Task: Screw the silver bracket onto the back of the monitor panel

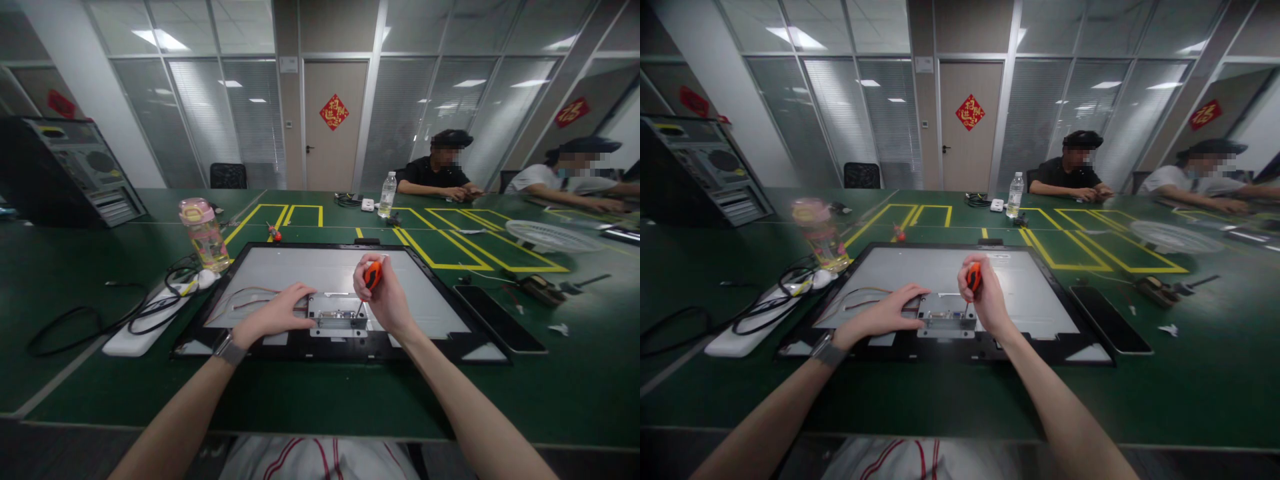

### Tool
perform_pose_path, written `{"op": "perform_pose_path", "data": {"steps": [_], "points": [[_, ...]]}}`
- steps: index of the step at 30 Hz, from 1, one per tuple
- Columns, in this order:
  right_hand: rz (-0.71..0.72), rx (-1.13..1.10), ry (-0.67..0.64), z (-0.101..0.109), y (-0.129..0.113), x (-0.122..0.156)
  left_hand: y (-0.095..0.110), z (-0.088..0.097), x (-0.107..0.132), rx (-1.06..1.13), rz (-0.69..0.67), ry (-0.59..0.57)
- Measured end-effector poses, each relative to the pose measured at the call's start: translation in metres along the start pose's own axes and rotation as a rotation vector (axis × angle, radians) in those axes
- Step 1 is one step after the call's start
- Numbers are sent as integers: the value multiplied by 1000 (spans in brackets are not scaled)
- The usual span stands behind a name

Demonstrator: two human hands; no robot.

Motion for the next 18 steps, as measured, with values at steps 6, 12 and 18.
{"op": "perform_pose_path", "data": {"steps": [6, 12, 18], "points": [[74, 310, -53, -2, -7, 4, 1, 0, 0, -4, 5, -7], [166, 725, 18, -1, -32, 7, 4, 1, 1, -10, 17, -14], [90, 744, 35, 5, -33, 5, 3, 0, 1, -17, 13, -10]]}}
Point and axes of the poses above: each hand's wrist, its own x-axis away from the middle knuckle, its own z-axis out of the back of the hand, y = z × x, the point moved 7 cm from there along -x, towards the middle knuckle, and after that the axes turned 15 degrees about -y, right-handed, at the moved point
